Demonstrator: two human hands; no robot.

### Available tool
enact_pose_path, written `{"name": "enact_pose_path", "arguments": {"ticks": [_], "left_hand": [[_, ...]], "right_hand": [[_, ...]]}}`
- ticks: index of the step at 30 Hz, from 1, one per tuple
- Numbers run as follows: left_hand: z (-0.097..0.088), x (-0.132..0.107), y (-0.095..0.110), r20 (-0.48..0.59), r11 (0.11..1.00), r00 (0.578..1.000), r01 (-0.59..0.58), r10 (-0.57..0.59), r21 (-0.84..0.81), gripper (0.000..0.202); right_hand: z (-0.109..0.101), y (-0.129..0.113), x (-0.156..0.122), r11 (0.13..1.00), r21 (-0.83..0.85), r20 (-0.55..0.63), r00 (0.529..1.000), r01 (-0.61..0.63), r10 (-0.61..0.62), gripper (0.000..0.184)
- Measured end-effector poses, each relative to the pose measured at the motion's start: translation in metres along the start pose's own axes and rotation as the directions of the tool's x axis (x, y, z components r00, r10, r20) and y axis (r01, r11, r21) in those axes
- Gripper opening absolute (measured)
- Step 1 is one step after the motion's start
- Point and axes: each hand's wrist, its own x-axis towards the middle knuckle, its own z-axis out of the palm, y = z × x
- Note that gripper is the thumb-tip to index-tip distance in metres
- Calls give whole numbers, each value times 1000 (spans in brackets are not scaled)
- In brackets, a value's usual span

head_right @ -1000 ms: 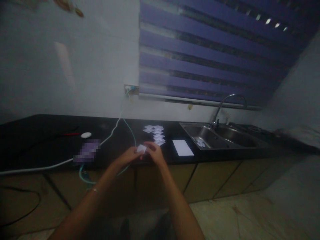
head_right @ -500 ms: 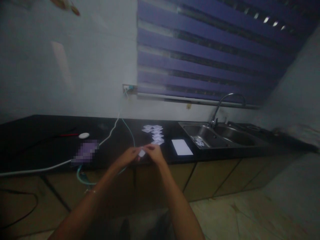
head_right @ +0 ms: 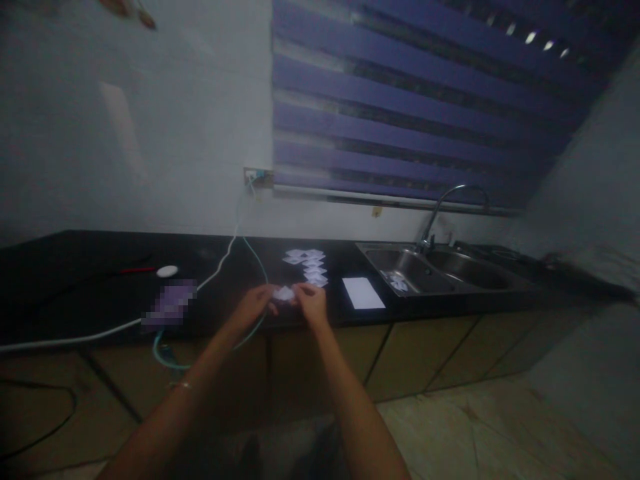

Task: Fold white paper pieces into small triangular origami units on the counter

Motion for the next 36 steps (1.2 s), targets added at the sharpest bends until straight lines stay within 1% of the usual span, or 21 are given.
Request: {"name": "enact_pose_path", "arguments": {"ticks": [4,7,9,12,14,16,18,19,21,24,29,31,33,36], "left_hand": [[-3,-1,0,-41,996,998,33,-37,-83,52],[-4,-2,0,-50,986,998,25,-34,-167,53],[-4,-2,-2,-48,982,999,15,-24,-188,51],[-4,0,-5,-61,989,998,7,-16,-150,49],[-3,2,-8,-82,995,996,13,-22,-102,48],[-2,3,-9,-95,998,995,17,-23,-63,46],[-1,2,-7,-84,1000,996,-5,3,-24,43],[0,2,-6,-75,1000,997,-21,21,-3,42],[1,0,-3,-65,998,997,-43,45,39,40],[1,-1,-1,-62,997,998,-28,32,70,41],[0,-1,-3,-54,999,999,-5,8,49,46],[0,-1,-2,-50,999,999,15,-13,34,49],[2,-1,0,-41,999,999,27,-26,17,50],[6,-2,5,19,998,999,39,-40,42,45]], "right_hand": [[2,3,0,994,102,-44,998,-33,38,34],[3,2,0,990,129,-29,998,-52,57,35],[2,2,0,991,125,-16,998,-54,56,34],[2,1,0,992,115,22,999,-49,46,32],[2,-2,0,991,111,70,996,-70,63,33],[3,-6,-1,989,89,138,985,-118,105,42],[4,-11,-2,989,19,208,968,-147,140,54],[4,-14,-3,990,-29,234,962,-139,142,55],[6,-16,-4,990,-103,260,959,-93,118,47],[7,-15,-3,992,-118,237,970,-33,60,37],[6,-7,-2,988,-154,123,992,-9,28,34],[4,-6,-3,986,-167,99,995,-7,23,32],[3,-6,-4,987,-161,102,995,8,9,29],[2,-7,-4,986,-159,132,991,43,-22,28]]}}
